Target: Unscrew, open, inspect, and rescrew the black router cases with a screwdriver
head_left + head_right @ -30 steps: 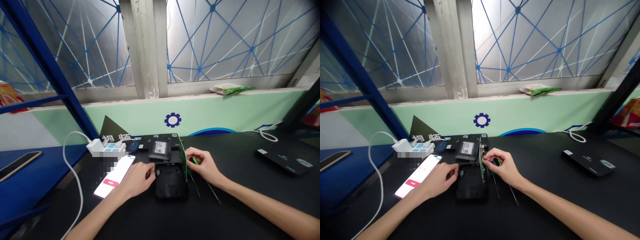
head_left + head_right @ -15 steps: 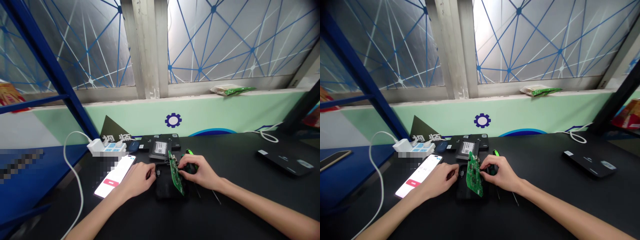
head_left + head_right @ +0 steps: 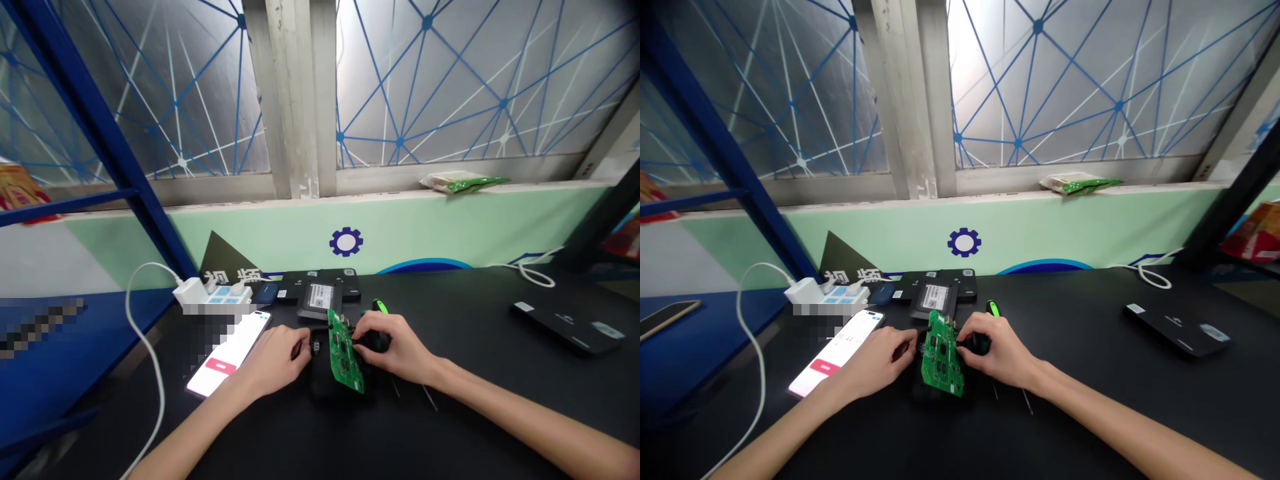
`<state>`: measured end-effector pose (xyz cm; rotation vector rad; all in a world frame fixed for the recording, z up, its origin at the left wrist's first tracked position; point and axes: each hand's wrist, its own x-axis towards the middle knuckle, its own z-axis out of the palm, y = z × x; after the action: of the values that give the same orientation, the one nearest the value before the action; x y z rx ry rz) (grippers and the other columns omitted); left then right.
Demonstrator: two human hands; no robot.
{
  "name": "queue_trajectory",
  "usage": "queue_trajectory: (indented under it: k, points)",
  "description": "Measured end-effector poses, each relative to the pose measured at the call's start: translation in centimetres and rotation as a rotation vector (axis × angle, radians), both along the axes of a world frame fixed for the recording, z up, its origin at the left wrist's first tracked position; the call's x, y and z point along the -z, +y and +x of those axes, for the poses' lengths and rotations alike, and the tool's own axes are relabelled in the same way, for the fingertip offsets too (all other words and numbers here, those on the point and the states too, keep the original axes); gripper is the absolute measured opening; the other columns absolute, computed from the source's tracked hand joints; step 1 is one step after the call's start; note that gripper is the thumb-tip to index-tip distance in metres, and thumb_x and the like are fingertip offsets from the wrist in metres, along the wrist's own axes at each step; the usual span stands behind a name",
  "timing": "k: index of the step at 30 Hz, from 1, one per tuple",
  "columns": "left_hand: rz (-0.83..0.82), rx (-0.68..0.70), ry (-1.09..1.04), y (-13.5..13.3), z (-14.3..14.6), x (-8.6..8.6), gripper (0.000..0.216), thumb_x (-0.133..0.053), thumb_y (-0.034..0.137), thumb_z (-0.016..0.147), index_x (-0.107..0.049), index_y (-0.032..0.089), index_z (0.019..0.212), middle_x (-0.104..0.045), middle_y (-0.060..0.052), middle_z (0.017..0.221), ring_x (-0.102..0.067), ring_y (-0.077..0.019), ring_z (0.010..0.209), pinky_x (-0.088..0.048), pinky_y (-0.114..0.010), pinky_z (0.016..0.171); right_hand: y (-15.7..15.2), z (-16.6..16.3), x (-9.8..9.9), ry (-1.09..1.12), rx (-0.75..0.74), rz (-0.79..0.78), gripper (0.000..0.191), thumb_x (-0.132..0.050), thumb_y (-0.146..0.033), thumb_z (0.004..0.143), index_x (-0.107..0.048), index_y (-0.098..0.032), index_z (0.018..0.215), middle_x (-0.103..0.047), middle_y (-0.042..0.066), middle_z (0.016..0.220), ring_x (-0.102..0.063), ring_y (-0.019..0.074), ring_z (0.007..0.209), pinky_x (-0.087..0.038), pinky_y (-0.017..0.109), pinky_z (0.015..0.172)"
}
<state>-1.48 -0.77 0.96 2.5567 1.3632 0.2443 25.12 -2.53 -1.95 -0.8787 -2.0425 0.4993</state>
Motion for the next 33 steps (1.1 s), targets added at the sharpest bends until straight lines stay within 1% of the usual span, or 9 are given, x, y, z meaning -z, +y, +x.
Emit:
queue_trajectory:
  k: [3, 10, 20, 25, 33]
  points:
    - [0.002, -0.002, -0.007, 0.07, 0.0, 0.1, 0.017, -0.049, 0.02, 0.087, -0.051, 0.021, 0.07, -0.056, 0.002, 0.06, -0.05, -0.0154, 0.054, -0.02, -0.027, 0.051, 0.03, -0.03, -0.06, -0.01, 0.008, 0.007, 0.007, -0.067, -0.017, 0.082, -0.066, -0.022, 0.086, -0.069, 0.003, 0.086, -0.064, 0.0182, 0.078, -0.05, 0.032, 0.073]
    - [0.008, 0.0, -0.005, 0.08, 0.03, 0.17, 0.017, -0.05, 0.02, 0.086, -0.05, 0.021, 0.069, -0.055, 0.003, 0.06, -0.05, -0.015, 0.054, -0.02, -0.027, 0.052, 0.05, -0.02, -0.2, -0.102, 0.011, 0.012, 0.011, -0.069, -0.013, 0.081, -0.065, -0.022, 0.086, -0.07, 0.001, 0.086, -0.064, 0.0167, 0.077, -0.046, 0.035, 0.078]
    - [0.006, -0.01, 0.006, 0.06, 0.35, -0.06, 0.019, -0.049, 0.02, 0.088, -0.05, 0.021, 0.068, -0.055, 0.002, 0.059, -0.051, -0.0158, 0.054, -0.02, -0.028, 0.053, 0.17, 0.11, -0.26, -0.13, 0.026, -0.003, 0.012, -0.07, -0.014, 0.079, -0.065, -0.022, 0.086, -0.069, 0.0, 0.086, -0.063, 0.0168, 0.078, -0.045, 0.035, 0.078]
    - [0.026, -0.008, 0.005, 0.26, 0.17, 0.27, 0.021, -0.048, 0.021, 0.089, -0.049, 0.021, 0.068, -0.054, 0.001, 0.059, -0.051, -0.0161, 0.054, -0.019, -0.029, 0.053, 0.15, -0.06, -0.46, -0.142, 0.022, 0.007, 0.013, -0.07, -0.012, 0.078, -0.064, -0.022, 0.085, -0.069, -0.001, 0.084, -0.063, 0.0164, 0.077, -0.044, 0.035, 0.08]
    - [0.019, -0.02, -0.022, 0.16, 0.28, 0.38, 0.021, -0.049, 0.019, 0.086, -0.045, 0.021, 0.065, -0.051, 0.003, 0.058, -0.048, -0.0146, 0.052, -0.019, -0.028, 0.053, 0.16, -0.09, -0.39, -0.15, 0.031, 0.014, 0.011, -0.07, -0.014, 0.079, -0.065, -0.022, 0.085, -0.069, 0.0, 0.084, -0.063, 0.0174, 0.077, -0.044, 0.036, 0.081]
